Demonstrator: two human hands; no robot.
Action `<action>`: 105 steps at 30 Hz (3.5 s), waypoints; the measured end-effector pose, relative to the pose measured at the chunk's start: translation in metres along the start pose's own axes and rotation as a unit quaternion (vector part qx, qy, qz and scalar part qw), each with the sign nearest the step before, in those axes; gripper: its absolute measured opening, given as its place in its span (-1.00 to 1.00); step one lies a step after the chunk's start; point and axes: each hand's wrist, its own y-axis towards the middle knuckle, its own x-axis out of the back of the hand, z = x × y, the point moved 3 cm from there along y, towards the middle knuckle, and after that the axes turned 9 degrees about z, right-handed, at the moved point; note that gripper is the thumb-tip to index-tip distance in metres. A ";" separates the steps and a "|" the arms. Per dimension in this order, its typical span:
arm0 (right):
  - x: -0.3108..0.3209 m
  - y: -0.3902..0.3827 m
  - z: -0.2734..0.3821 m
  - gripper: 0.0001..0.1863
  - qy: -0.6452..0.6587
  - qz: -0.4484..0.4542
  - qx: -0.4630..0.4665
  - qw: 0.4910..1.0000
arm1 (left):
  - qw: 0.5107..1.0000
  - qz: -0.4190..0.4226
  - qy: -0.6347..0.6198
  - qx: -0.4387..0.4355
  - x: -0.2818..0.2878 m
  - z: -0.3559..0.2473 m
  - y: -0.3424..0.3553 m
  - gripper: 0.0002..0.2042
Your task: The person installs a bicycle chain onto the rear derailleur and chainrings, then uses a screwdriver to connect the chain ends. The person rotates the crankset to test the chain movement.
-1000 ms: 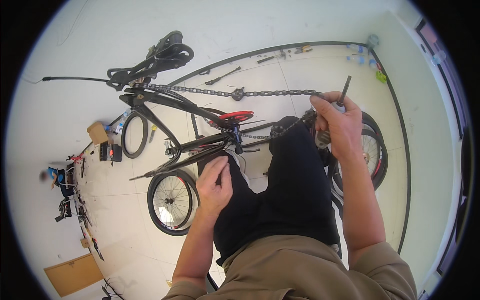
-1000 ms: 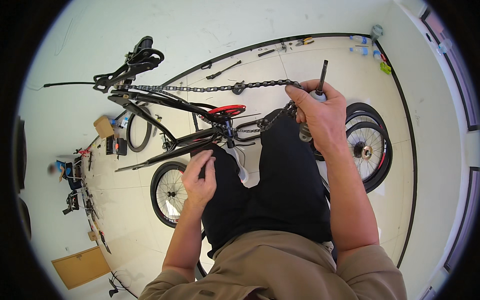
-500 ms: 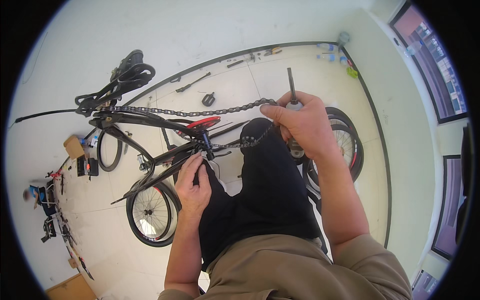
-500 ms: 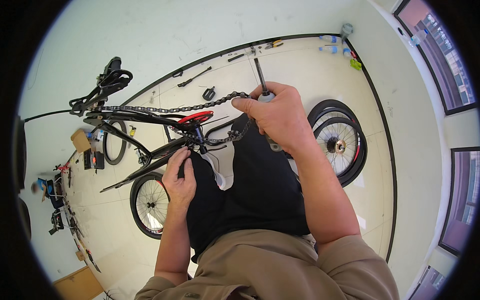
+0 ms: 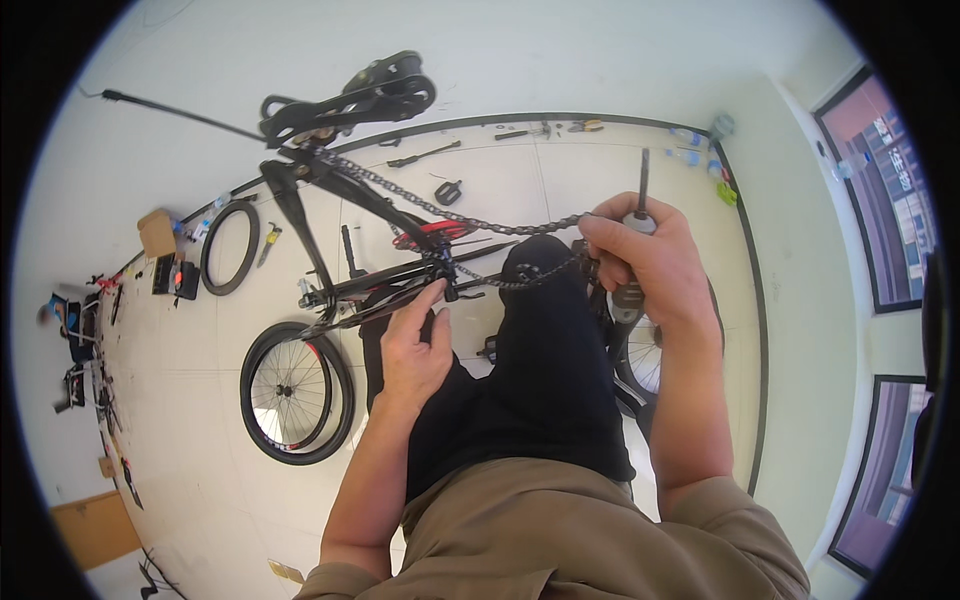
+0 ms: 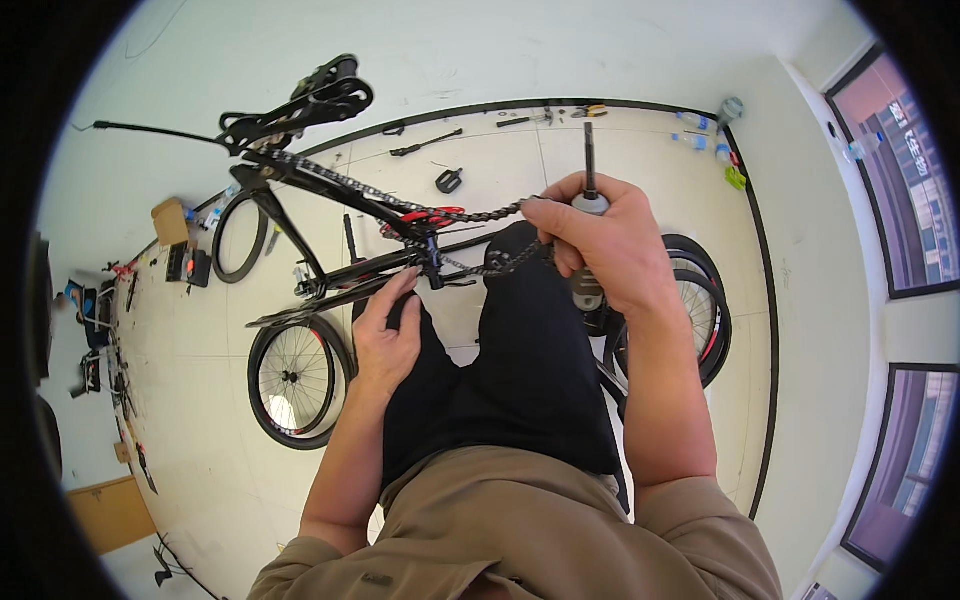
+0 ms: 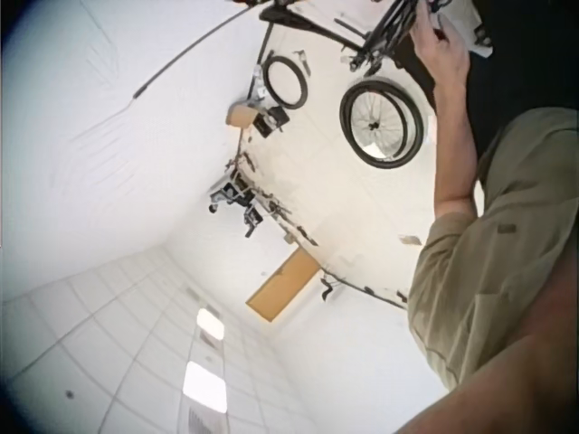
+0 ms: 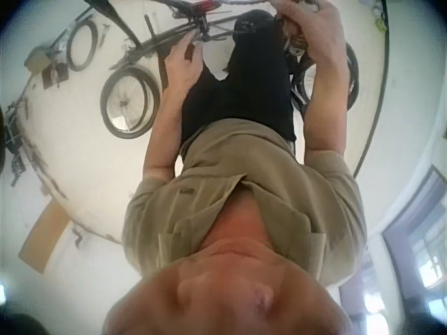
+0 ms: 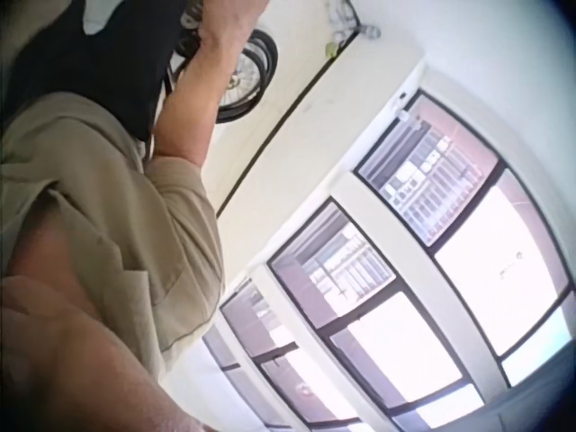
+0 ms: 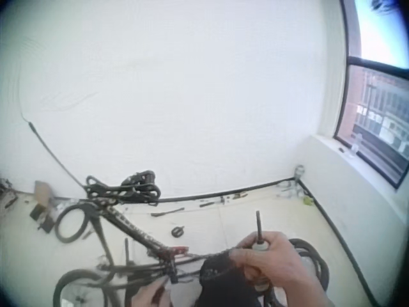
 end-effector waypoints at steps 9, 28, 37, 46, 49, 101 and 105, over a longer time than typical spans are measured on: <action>-0.012 0.002 -0.001 -0.80 0.019 0.051 -0.050 0.997 | 0.990 0.065 -0.110 -0.067 -0.037 -0.046 0.014 -0.64; -0.021 0.019 -0.035 -0.79 0.025 0.058 -0.096 0.993 | 0.857 0.107 -0.489 0.125 -0.059 -0.045 0.040 -0.51; -0.029 0.023 -0.057 -0.78 -0.035 0.128 -0.094 0.987 | 0.870 0.159 -0.461 0.077 -0.063 -0.045 0.041 -0.52; -0.034 0.023 -0.070 -0.79 -0.186 0.080 0.076 0.976 | 0.824 -0.001 -0.533 0.192 -0.062 -0.042 0.055 -0.83; -0.037 0.024 -0.076 -0.83 -0.205 0.057 0.099 0.972 | 0.825 -0.052 -0.506 0.247 -0.060 -0.040 0.054 -0.89; -0.056 -0.014 -0.131 -0.78 0.086 0.048 -0.170 0.981 | 0.865 0.081 -0.458 0.190 -0.051 -0.011 -0.018 -0.59; -0.057 -0.012 -0.130 -0.82 0.067 0.032 -0.093 0.993 | 0.818 0.040 -0.517 0.248 -0.054 -0.018 -0.015 -0.57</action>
